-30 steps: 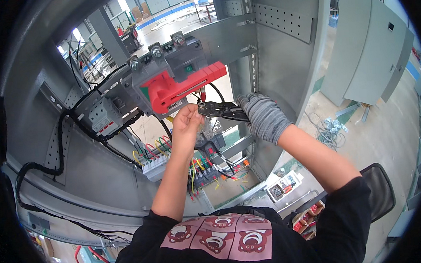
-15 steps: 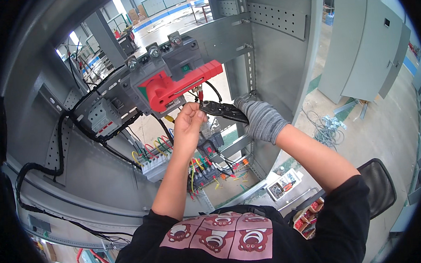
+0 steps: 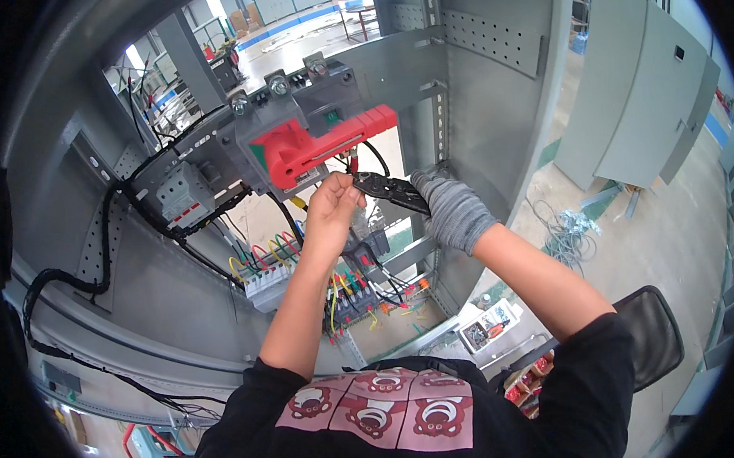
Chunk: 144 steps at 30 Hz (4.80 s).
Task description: The person works inside an open electrical cabinet, stripping wire insulation with pliers and inserting wires into terminal blocks. They use a power drill to tighten terminal screws and organize wires within the cabinet.
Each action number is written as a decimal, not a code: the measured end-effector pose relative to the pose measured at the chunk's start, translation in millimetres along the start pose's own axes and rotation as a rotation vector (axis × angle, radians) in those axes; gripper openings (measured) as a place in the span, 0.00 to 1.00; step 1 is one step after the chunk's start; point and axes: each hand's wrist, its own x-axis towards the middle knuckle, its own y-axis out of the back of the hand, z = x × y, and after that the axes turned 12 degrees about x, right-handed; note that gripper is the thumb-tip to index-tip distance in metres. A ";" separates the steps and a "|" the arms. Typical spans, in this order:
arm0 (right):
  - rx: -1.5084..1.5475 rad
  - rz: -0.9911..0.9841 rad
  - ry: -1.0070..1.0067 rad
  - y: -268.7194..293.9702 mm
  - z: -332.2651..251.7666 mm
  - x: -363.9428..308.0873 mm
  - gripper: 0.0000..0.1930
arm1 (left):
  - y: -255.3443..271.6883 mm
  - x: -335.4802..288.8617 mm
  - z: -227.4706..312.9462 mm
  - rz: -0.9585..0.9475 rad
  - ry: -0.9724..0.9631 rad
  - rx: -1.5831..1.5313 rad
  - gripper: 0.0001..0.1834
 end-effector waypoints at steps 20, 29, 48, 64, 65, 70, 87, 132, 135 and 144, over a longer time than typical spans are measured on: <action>1.522 0.425 -0.449 -61.1 -22.4 -116.3 0.28 | -41.5 -89.0 12.3 0.306 0.482 -1.364 0.28; 1.136 0.224 -0.306 -87.1 -57.6 -94.6 0.19 | -60.1 -99.9 30.1 0.207 0.331 -0.939 0.29; 1.204 0.518 -0.284 -50.2 -43.8 -81.1 0.07 | 33.9 -88.6 11.7 0.197 -0.071 1.419 0.11; 1.251 0.430 -0.248 -48.7 -45.6 -65.8 0.08 | 20.7 -73.1 31.6 0.147 -0.289 1.275 0.19; 1.268 0.428 -0.237 -50.5 -45.9 -64.8 0.08 | 18.6 -71.8 30.4 0.134 -0.333 1.280 0.19; 1.196 0.384 -0.236 -54.2 -46.7 -65.2 0.06 | 17.4 -56.0 25.6 0.096 -0.448 1.184 0.12; 1.075 0.474 -0.186 -27.6 -38.6 -12.3 0.05 | 5.4 -19.3 33.6 0.092 -0.406 0.736 0.07; 1.013 0.405 -0.167 -16.3 -48.1 -14.5 0.04 | 3.1 -19.0 46.7 0.010 -0.322 0.532 0.06; 0.970 0.411 -0.162 -14.4 -49.3 -15.2 0.04 | 3.4 -16.0 46.1 -0.010 -0.322 0.525 0.06; 0.855 0.425 -0.159 -11.7 -43.7 -16.9 0.08 | 2.1 -7.7 48.9 -0.110 -0.227 0.463 0.06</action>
